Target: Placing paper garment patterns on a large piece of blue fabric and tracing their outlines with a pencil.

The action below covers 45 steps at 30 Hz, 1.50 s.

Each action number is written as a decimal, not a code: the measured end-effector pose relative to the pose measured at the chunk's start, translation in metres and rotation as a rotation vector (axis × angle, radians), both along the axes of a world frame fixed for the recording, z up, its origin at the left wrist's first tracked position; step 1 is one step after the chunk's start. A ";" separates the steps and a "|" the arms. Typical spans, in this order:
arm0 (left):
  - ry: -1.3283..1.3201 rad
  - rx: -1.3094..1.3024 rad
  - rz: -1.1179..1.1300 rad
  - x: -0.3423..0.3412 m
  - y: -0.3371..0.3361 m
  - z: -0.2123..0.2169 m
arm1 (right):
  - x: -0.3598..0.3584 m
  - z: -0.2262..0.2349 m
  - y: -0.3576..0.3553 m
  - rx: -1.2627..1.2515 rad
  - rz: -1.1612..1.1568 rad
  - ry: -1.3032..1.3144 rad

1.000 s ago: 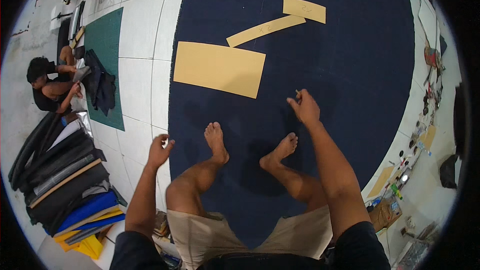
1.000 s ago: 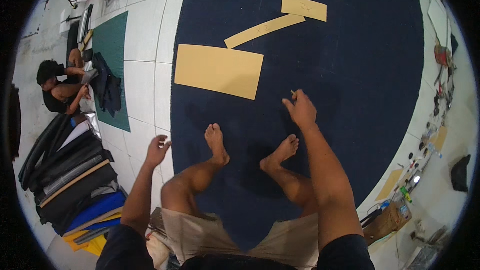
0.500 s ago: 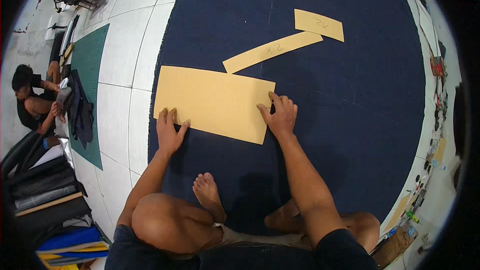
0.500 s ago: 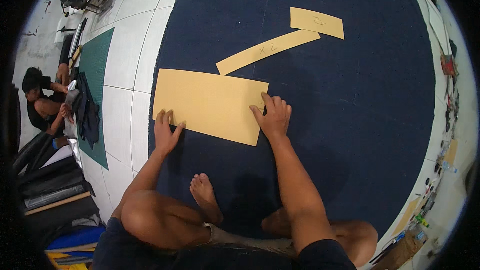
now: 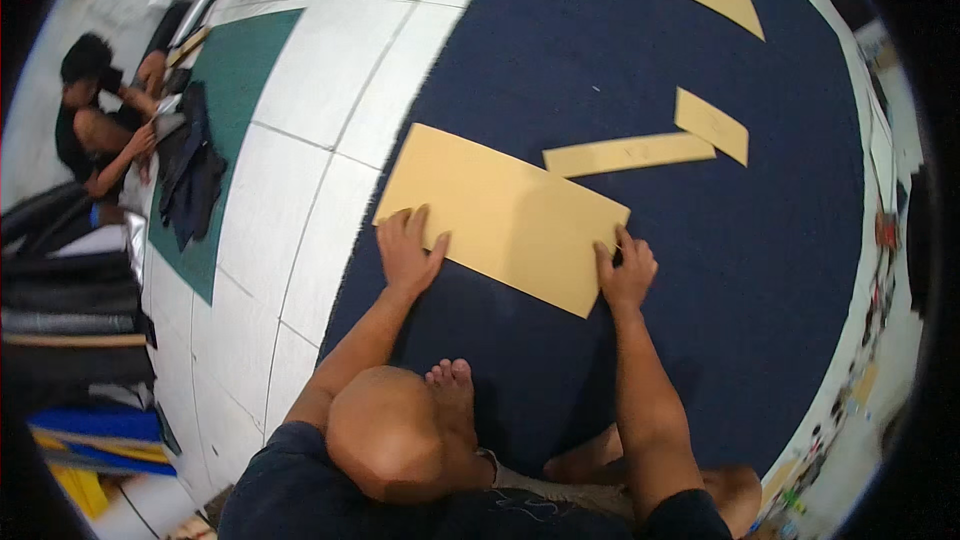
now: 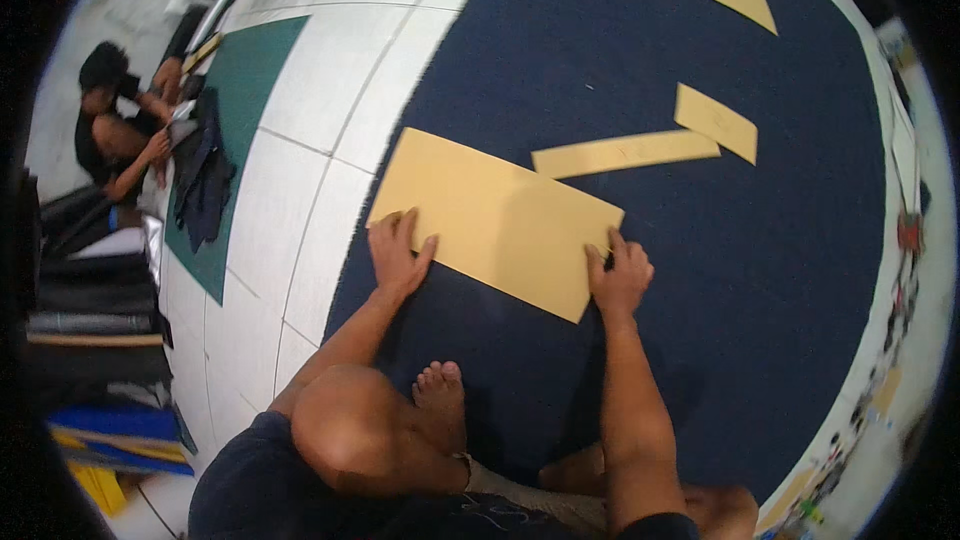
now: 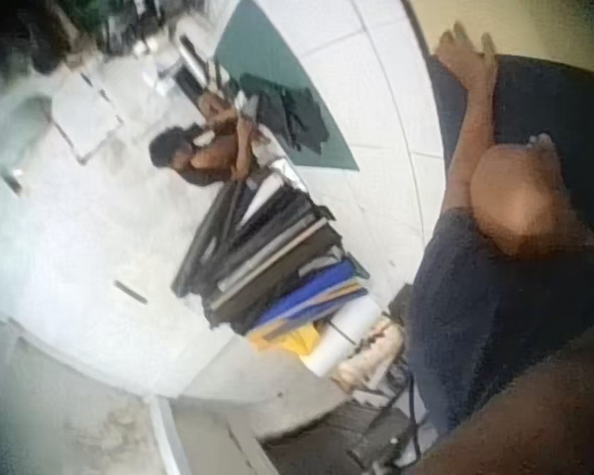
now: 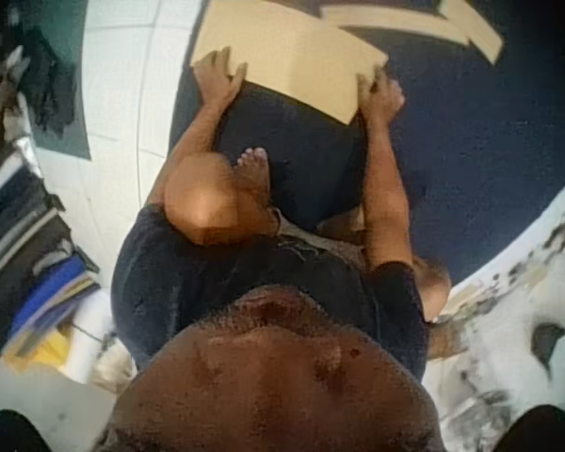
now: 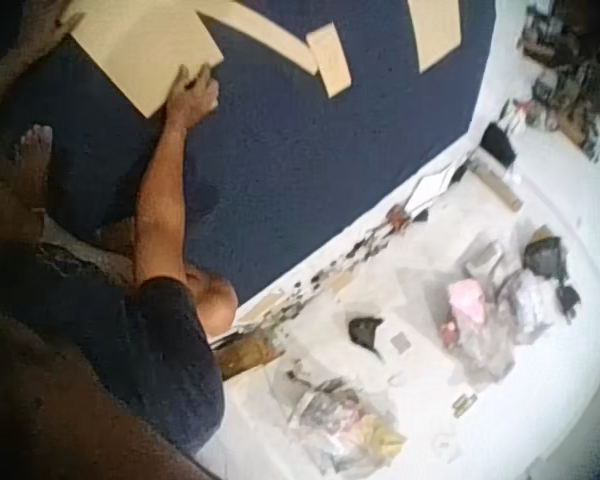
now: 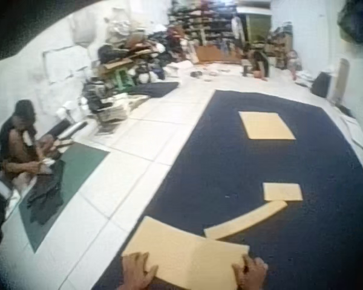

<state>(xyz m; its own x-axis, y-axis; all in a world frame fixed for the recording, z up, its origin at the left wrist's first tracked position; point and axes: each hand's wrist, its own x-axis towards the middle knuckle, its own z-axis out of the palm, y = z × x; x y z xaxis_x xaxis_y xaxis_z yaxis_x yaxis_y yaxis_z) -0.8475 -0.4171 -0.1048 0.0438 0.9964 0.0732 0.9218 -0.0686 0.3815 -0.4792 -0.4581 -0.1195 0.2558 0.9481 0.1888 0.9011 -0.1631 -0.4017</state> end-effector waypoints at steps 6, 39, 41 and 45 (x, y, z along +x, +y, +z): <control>0.006 0.083 0.012 -0.011 0.017 -0.010 | -0.016 -0.001 0.005 -0.027 0.010 -0.015; 0.003 0.035 -0.011 -0.003 0.021 -0.017 | -0.010 0.003 0.003 -0.002 -0.028 0.023; 0.005 0.035 -0.013 -0.003 0.020 -0.014 | -0.011 0.003 0.002 -0.025 -0.039 0.029; 0.018 0.002 -0.003 -0.008 0.020 -0.016 | -0.013 0.004 0.002 -0.021 -0.032 0.048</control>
<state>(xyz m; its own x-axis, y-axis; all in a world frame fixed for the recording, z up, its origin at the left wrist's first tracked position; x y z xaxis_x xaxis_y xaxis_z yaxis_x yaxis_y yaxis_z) -0.8556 -0.3970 -0.1203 0.0478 0.9961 0.0740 0.9285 -0.0716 0.3643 -0.4920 -0.4559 -0.1160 0.2947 0.9428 0.1557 0.8750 -0.2008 -0.4405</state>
